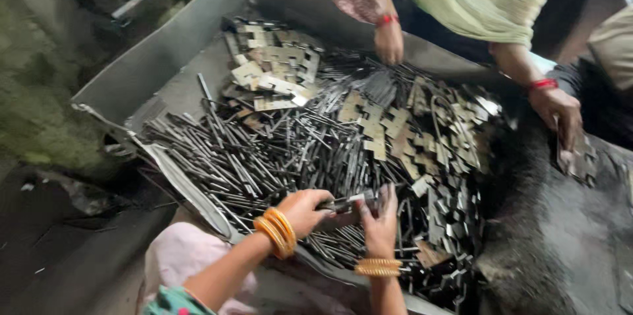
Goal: The person sits on the floor and assembles small metal components by hand, inserting rods into flat metal plates. They repeatedly pick up parts from a large bin, align them, and place the assembled units onto a nearby surface.
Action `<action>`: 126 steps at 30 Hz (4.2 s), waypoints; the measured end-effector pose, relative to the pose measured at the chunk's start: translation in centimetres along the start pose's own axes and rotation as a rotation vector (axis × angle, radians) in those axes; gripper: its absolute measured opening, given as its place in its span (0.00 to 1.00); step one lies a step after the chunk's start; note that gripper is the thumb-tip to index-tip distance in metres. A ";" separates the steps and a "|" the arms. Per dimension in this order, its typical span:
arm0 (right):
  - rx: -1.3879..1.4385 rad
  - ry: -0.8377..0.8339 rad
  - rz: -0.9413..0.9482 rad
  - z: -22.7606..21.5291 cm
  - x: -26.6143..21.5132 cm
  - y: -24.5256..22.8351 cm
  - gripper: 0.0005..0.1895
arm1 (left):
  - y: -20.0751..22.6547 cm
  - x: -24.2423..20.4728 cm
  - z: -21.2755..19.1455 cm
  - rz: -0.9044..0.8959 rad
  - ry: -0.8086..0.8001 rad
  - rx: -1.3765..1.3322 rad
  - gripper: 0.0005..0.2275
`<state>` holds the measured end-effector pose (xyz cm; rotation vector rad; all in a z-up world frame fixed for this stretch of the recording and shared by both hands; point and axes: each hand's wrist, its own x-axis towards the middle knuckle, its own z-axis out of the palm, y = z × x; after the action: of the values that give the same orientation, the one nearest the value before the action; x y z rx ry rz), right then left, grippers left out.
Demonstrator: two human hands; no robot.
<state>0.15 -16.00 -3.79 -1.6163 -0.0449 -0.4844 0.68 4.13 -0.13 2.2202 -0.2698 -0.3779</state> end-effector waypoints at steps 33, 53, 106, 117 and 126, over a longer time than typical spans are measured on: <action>-0.720 0.241 0.286 -16.4 4.8 -7.9 0.14 | 0.1 1.8 -6.3 0.639 0.780 0.675 0.02; -1.512 -0.043 0.008 -2.7 5.9 0.3 0.10 | 0.0 3.1 2.2 0.288 0.397 0.338 0.08; -0.115 -0.478 0.535 -5.1 1.5 4.8 0.21 | -21.2 24.7 -18.9 -0.496 0.814 0.273 0.16; -0.024 -0.092 0.630 -10.8 -0.6 1.2 0.26 | -25.8 34.7 -19.9 -0.569 0.678 0.344 0.33; -0.030 0.431 0.384 -16.2 -4.7 -3.2 0.19 | -14.1 36.5 -12.7 -0.312 0.617 0.401 0.30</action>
<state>-9.64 -29.94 -1.90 -1.4730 0.5875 -0.5224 40.09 10.36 -10.01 2.6509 0.3662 0.2316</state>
